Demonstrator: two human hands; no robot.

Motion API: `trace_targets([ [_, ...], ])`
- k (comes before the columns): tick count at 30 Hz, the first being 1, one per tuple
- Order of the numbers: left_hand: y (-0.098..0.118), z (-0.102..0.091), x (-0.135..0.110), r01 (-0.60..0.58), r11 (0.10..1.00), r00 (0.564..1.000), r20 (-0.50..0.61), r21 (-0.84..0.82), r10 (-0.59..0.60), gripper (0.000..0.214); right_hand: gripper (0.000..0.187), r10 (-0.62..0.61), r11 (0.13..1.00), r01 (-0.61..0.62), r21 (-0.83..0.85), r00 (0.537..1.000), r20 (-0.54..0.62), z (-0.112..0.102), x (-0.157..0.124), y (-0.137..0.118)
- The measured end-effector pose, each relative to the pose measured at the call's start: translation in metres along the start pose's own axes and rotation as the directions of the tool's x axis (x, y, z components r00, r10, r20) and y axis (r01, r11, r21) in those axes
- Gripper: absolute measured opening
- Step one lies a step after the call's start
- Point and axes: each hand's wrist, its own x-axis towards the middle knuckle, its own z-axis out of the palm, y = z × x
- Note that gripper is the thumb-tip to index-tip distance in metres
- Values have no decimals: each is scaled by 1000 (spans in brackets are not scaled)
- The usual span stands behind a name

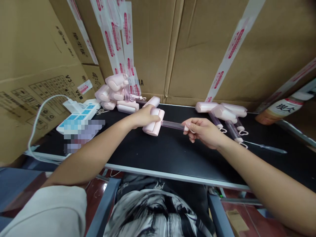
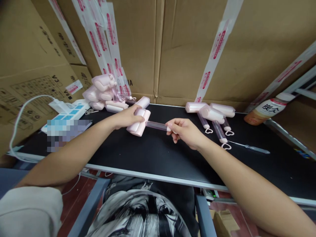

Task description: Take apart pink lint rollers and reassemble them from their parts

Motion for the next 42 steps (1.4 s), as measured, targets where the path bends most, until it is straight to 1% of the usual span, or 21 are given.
trace_targets([
  [1,3,4,-5,-53,985,997,-43,166,61,73,57,0,1000,0,-2,1000,18,4,-1,2],
  [3,12,14,-17,-204,886,967,-55,416,249,72,57,7,1000,-7,1,998,57,14,-3,6],
  [4,17,20,-23,-296,817,933,-34,495,359,68,57,9,1000,-10,7,997,80,19,-4,7],
  [5,22,25,-28,-405,733,885,32,547,465,63,56,7,1000,-9,18,995,101,22,-5,9],
  [6,27,30,-33,-491,657,843,120,573,525,53,55,0,999,-4,33,993,115,25,-6,10],
  [8,33,37,-38,-588,568,797,291,575,529,41,53,-11,998,4,57,992,124,27,-7,11],
  [10,35,39,-39,-602,568,797,388,561,462,37,54,0,1000,-3,21,991,131,26,-7,11],
  [13,32,37,-36,-583,593,812,400,555,424,29,62,39,986,-5,-166,978,203,22,-7,11],
  [15,30,37,-36,-613,578,790,400,539,465,25,68,62,968,7,-250,962,266,21,-8,11],
  [19,27,41,-38,-695,506,717,436,511,545,22,65,97,956,6,-292,936,337,19,-11,9],
  [21,28,42,-39,-704,478,708,463,525,533,22,63,89,942,38,-333,930,357,19,-13,8],
  [23,31,41,-41,-700,464,713,491,543,501,22,60,29,912,121,-391,934,356,20,-16,6],
  [25,34,38,-42,-694,462,719,515,552,466,22,55,-82,841,254,-478,932,352,21,-18,4],
  [28,40,31,-43,-687,489,725,540,537,427,24,41,-206,665,413,-622,902,378,22,-22,0],
  [30,44,27,-43,-676,525,732,550,516,402,25,30,-244,543,462,-701,886,395,23,-24,-1],
  [32,47,22,-44,-663,561,739,555,495,383,25,22,-305,386,506,-772,859,411,22,-25,0],
  [34,48,19,-44,-657,580,741,551,481,383,24,18,-381,207,533,-821,816,434,22,-25,2],
  [36,48,18,-44,-659,583,741,541,474,398,24,19,-434,94,535,-840,781,449,21,-25,4],
  [37,48,19,-44,-662,583,740,539,472,403,25,20,-439,88,539,-838,776,453,20,-25,5],
  [38,47,21,-43,-663,581,739,536,472,407,25,21,-431,117,546,-829,780,454,20,-25,4],
  [42,41,22,-36,-697,524,717,495,490,491,27,22,-350,349,523,-778,842,410,14,-24,-1],
])
